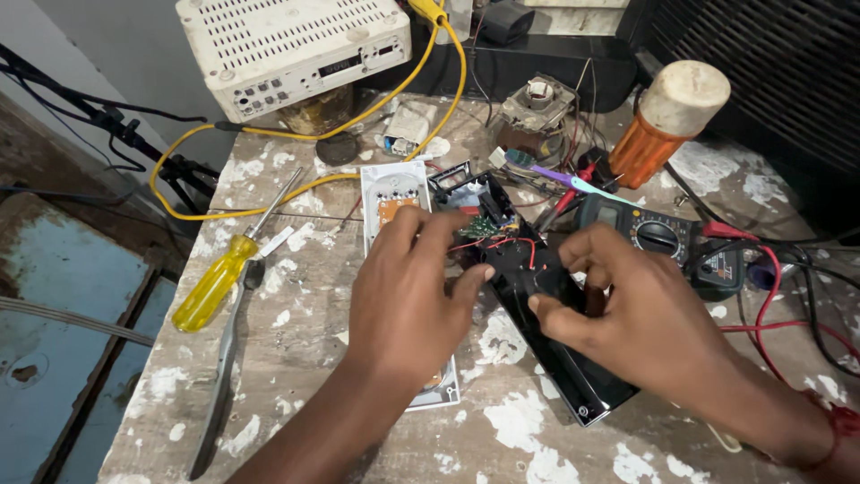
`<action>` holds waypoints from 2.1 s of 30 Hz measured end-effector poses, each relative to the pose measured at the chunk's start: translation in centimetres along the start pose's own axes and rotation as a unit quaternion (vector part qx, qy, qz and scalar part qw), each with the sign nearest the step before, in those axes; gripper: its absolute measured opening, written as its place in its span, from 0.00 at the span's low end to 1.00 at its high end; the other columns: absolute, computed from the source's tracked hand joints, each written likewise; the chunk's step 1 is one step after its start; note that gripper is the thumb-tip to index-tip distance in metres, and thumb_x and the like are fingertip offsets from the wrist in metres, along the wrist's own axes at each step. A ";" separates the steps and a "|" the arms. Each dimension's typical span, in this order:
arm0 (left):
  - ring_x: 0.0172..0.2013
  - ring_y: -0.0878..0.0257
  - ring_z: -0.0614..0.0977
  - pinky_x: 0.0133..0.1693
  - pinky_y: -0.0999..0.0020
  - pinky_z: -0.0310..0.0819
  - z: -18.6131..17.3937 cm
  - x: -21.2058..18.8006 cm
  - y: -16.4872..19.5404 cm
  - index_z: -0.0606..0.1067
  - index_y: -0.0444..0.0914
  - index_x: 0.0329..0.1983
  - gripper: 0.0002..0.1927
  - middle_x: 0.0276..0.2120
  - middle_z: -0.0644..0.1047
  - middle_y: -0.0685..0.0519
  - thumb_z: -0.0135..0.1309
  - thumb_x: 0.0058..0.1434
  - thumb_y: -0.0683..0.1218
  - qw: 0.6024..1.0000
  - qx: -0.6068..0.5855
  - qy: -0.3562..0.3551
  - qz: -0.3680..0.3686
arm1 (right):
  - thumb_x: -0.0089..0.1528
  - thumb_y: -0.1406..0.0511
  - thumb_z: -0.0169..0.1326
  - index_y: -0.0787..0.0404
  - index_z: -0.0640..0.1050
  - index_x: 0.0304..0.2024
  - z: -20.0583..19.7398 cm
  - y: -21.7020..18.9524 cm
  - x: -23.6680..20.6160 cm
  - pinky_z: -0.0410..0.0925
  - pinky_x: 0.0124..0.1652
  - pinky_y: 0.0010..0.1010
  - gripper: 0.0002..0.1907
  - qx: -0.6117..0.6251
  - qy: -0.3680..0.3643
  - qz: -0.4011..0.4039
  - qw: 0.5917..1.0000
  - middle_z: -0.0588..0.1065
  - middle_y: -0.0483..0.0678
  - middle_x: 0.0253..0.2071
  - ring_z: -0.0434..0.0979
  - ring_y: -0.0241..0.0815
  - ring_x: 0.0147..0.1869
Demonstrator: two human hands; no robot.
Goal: The person repairs an LED emergency light on a cluttered workbench. They clean a small circuit board with a toothbrush, unscrew and open the light's housing with a screwdriver, reposition wires and the board inside the casing, plug the device's cord into a power strip, and test the circuit using a multimeter with probes.
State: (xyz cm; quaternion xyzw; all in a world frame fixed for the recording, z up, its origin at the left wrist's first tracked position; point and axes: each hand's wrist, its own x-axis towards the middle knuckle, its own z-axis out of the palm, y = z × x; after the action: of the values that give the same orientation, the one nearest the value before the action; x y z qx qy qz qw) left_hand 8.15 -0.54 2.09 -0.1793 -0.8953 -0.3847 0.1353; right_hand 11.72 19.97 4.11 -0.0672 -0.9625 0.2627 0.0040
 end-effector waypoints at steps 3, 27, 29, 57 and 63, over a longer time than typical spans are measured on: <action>0.39 0.56 0.85 0.38 0.62 0.77 -0.1 0.0 0.1 0.78 0.39 0.47 0.11 0.38 0.81 0.51 0.62 0.62 0.45 0.994 -0.088 0.033 0.057 | 0.50 0.60 0.71 0.65 0.76 0.45 -0.1 0.8 0.5 0.69 0.31 0.32 0.26 0.075 0.013 -0.085 0.994 0.75 0.48 0.33 0.73 0.39 0.32; 0.25 0.73 0.77 0.28 0.75 0.71 0.5 0.1 -1.3 0.77 0.34 0.50 0.15 0.26 0.80 0.57 0.60 0.62 0.44 0.884 -0.415 -0.179 -0.115 | 0.66 0.64 0.54 0.66 0.77 0.63 -1.1 3.3 3.7 0.79 0.42 0.35 0.23 0.391 -0.277 -0.034 0.877 0.82 0.51 0.45 0.84 0.39 0.44; 0.27 0.73 0.77 0.30 0.75 0.72 0.4 0.2 -1.4 0.77 0.34 0.51 0.15 0.27 0.79 0.56 0.59 0.64 0.44 0.882 -0.423 -0.178 -0.103 | 0.67 0.62 0.54 0.66 0.77 0.59 -1.2 2.6 3.6 0.78 0.41 0.34 0.21 0.370 -0.263 -0.012 0.891 0.82 0.52 0.43 0.83 0.39 0.42; 0.41 0.53 0.80 0.41 0.60 0.74 -1.7 -0.6 0.0 0.78 0.41 0.41 0.10 0.38 0.76 0.52 0.64 0.61 0.49 0.971 -0.097 0.000 0.217 | 0.61 0.65 0.52 0.61 0.78 0.52 -1.6 -0.3 2.5 0.75 0.32 0.27 0.17 0.266 -0.199 -0.026 0.943 0.79 0.45 0.35 0.78 0.32 0.32; 0.38 0.58 0.80 0.40 0.64 0.73 -1.9 -0.6 -0.2 0.77 0.38 0.42 0.06 0.35 0.76 0.52 0.61 0.62 0.42 0.968 -0.171 -0.001 0.183 | 0.61 0.68 0.54 0.66 0.79 0.48 -1.5 -0.1 3.1 0.79 0.29 0.31 0.14 0.265 -0.205 -0.024 0.942 0.77 0.47 0.38 0.79 0.34 0.35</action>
State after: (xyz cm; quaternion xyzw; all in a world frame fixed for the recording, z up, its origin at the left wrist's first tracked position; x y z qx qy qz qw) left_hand 8.78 -2.21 3.06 -0.3606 -0.7682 -0.5009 0.1701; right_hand 8.66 21.06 5.32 0.0143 -0.8396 0.5160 -0.1691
